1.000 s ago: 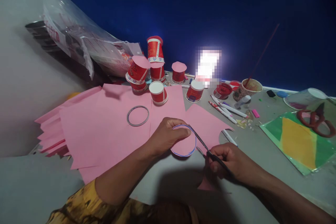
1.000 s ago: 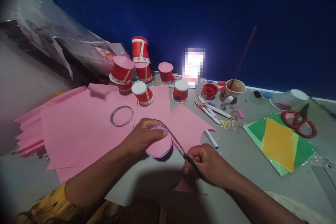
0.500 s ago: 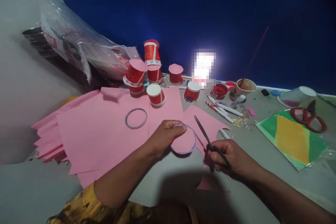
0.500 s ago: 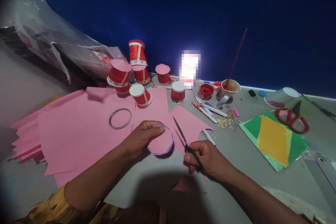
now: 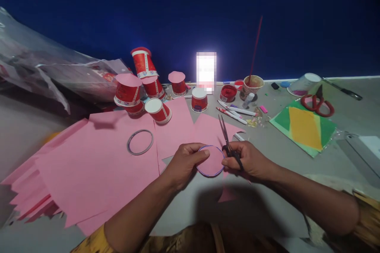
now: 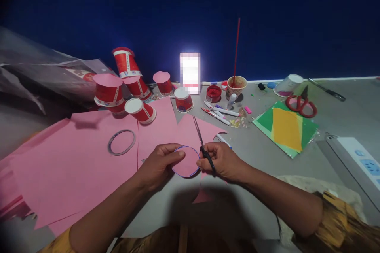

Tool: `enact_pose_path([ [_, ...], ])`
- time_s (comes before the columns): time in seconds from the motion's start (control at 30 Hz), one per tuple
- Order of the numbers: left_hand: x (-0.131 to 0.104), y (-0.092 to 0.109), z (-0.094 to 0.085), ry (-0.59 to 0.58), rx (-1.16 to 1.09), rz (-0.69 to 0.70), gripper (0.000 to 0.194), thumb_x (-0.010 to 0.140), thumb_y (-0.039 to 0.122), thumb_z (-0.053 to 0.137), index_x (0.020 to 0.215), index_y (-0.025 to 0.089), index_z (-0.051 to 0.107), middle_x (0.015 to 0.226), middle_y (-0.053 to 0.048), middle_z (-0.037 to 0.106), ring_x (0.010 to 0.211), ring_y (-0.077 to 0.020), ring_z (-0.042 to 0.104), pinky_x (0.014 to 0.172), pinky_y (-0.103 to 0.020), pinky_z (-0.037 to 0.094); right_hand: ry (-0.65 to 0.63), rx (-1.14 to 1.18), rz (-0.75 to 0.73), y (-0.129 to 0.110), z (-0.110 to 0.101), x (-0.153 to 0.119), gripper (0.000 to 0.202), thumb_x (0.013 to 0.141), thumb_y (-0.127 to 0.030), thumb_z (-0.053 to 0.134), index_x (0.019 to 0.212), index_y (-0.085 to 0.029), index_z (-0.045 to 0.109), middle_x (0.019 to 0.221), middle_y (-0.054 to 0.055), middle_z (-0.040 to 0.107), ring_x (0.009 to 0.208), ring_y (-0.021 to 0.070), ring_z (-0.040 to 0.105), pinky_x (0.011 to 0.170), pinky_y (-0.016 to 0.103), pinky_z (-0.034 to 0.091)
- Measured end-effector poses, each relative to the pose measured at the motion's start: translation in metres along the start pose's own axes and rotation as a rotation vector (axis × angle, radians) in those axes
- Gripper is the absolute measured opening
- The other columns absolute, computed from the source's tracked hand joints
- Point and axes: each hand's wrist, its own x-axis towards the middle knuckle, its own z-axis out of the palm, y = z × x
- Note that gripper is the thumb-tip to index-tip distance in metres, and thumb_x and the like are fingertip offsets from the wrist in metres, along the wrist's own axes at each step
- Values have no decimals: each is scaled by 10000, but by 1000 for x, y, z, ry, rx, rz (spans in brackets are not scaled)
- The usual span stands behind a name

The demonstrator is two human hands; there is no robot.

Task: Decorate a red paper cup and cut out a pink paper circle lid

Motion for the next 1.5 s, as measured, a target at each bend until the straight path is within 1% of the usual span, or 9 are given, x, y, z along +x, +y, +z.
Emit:
enact_pose_path([
  [0.2, -3, 3, -1, 2, 116, 45, 288, 703, 337, 903, 886, 131, 821, 755, -61, 735, 644, -158, 614, 615, -286, 498, 89, 27, -107, 1, -3, 3, 479, 571, -504, 969, 700, -180, 641, 585, -24, 617, 545, 117, 534, 518, 243, 395],
  [0.3, -4, 4, -2, 143, 332, 375, 26, 742, 181, 819, 768, 180, 813, 771, -46, 725, 687, -155, 645, 638, -268, 505, 152, 25, -183, 0, -6, 4, 464, 577, -487, 978, 725, -182, 661, 578, -32, 611, 533, 115, 513, 511, 245, 383],
  [0.4, -4, 2, -6, 246, 522, 763, 165, 788, 100, 764, 788, 240, 850, 1019, -74, 762, 913, -181, 716, 756, -266, 552, 117, 45, -200, 0, -8, 4, 454, 612, -504, 966, 755, -178, 685, 614, -29, 620, 543, 106, 489, 509, 239, 357],
  [0.6, -2, -4, -5, 285, 644, 964, 291, 841, 30, 724, 849, 286, 863, 1170, -62, 719, 990, -161, 700, 794, -254, 566, -17, 43, -165, 1, -7, 7, 493, 743, -604, 864, 670, -190, 607, 541, -49, 524, 494, 91, 401, 482, 253, 265],
  [0.7, -2, -2, 0, 289, 588, 864, 265, 837, 100, 771, 1007, 285, 856, 1179, -64, 726, 1026, -181, 693, 827, -275, 568, 41, -1, -184, -2, -6, 7, 527, 650, -568, 924, 620, -203, 545, 548, -63, 481, 520, 87, 378, 488, 246, 262],
  [0.8, -1, 5, 0, 298, 338, 537, 346, 853, 218, 793, 1197, 257, 782, 1087, -52, 755, 852, -154, 692, 736, -263, 558, 123, -28, -224, -6, -7, 6, 513, 631, -566, 919, 644, -205, 554, 570, -68, 465, 543, 92, 378, 496, 245, 285],
  [0.93, 1, 9, -4, 81, 65, 172, 278, 915, 438, 710, 961, 167, 748, 635, -8, 662, 559, -161, 613, 563, -279, 497, 223, -13, -256, -7, -9, 6, 452, 637, -531, 887, 687, -191, 593, 603, -61, 479, 573, 99, 385, 512, 249, 293],
  [1.3, -2, 4, -1, 143, 154, 69, 436, 723, 510, 901, 730, 189, 605, 519, 6, 648, 460, -115, 565, 487, -213, 412, 174, 24, -216, 0, -7, 9, 484, 619, -529, 926, 650, -191, 581, 545, -67, 469, 511, 83, 380, 472, 229, 280],
  [1.5, 0, 5, -3, 181, 127, 63, 473, 685, 523, 910, 704, 200, 565, 474, 11, 618, 446, -121, 562, 472, -215, 397, 78, 85, -176, 6, -8, 14, 452, 640, -521, 914, 702, -195, 607, 584, 10, 686, 465, 107, 489, 431, 226, 342],
])
